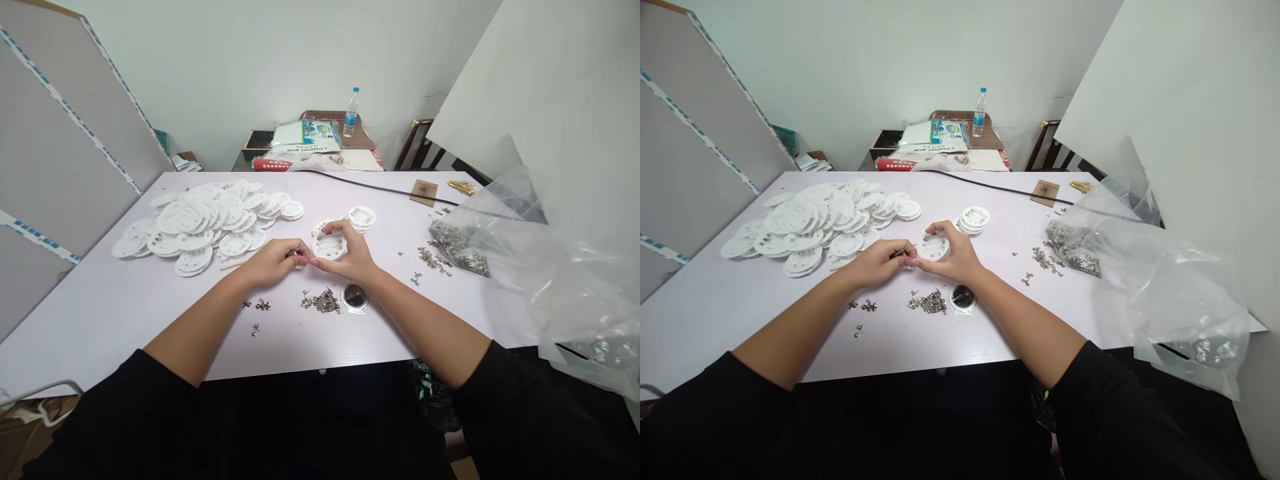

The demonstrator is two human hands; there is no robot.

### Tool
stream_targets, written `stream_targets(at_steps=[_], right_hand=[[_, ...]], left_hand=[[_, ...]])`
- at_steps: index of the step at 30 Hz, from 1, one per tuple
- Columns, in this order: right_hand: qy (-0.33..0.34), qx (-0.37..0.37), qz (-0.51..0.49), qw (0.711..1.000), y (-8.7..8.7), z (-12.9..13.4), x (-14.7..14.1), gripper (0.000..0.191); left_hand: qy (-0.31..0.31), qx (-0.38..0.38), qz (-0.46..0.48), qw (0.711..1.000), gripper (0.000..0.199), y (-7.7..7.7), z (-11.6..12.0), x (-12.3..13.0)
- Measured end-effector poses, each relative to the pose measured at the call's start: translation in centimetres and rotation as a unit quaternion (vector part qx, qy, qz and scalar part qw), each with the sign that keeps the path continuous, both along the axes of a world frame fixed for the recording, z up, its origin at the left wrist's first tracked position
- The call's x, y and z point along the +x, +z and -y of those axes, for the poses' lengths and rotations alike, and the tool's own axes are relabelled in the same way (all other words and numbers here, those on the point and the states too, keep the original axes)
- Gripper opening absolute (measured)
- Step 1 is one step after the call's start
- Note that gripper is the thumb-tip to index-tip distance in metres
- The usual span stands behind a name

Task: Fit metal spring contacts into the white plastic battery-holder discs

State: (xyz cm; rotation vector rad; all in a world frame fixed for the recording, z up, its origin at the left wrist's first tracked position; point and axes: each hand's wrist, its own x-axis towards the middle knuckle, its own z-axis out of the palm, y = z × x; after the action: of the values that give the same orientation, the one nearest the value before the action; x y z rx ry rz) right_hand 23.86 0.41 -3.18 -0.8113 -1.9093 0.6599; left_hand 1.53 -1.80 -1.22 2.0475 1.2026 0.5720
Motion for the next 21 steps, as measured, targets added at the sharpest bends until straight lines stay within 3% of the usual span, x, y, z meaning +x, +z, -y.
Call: stream_targets(at_steps=[3, 6, 13, 21], right_hand=[[-0.001, 0.019, 0.018, 1.0, -0.1, -0.1, 0.0, 0.064], [0.005, 0.036, 0.043, 0.998, -0.3, -0.2, 0.0, 0.065], [0.011, 0.088, 0.111, 0.99, -0.6, -0.1, -0.2, 0.058], [0.013, 0.094, 0.142, 0.985, -0.6, 0.0, -0.4, 0.051]], left_hand=[[0.062, -0.005, 0.08, 0.995, 0.028, 0.2, -0.1, 0.1], [0.078, -0.022, 0.132, 0.988, 0.028, 0.4, 0.2, 0.7], [0.066, 0.011, 0.07, 0.995, 0.022, 0.1, 0.9, 1.8], [0.074, 0.008, 0.04, 0.996, 0.019, -0.1, 0.9, 2.0]])
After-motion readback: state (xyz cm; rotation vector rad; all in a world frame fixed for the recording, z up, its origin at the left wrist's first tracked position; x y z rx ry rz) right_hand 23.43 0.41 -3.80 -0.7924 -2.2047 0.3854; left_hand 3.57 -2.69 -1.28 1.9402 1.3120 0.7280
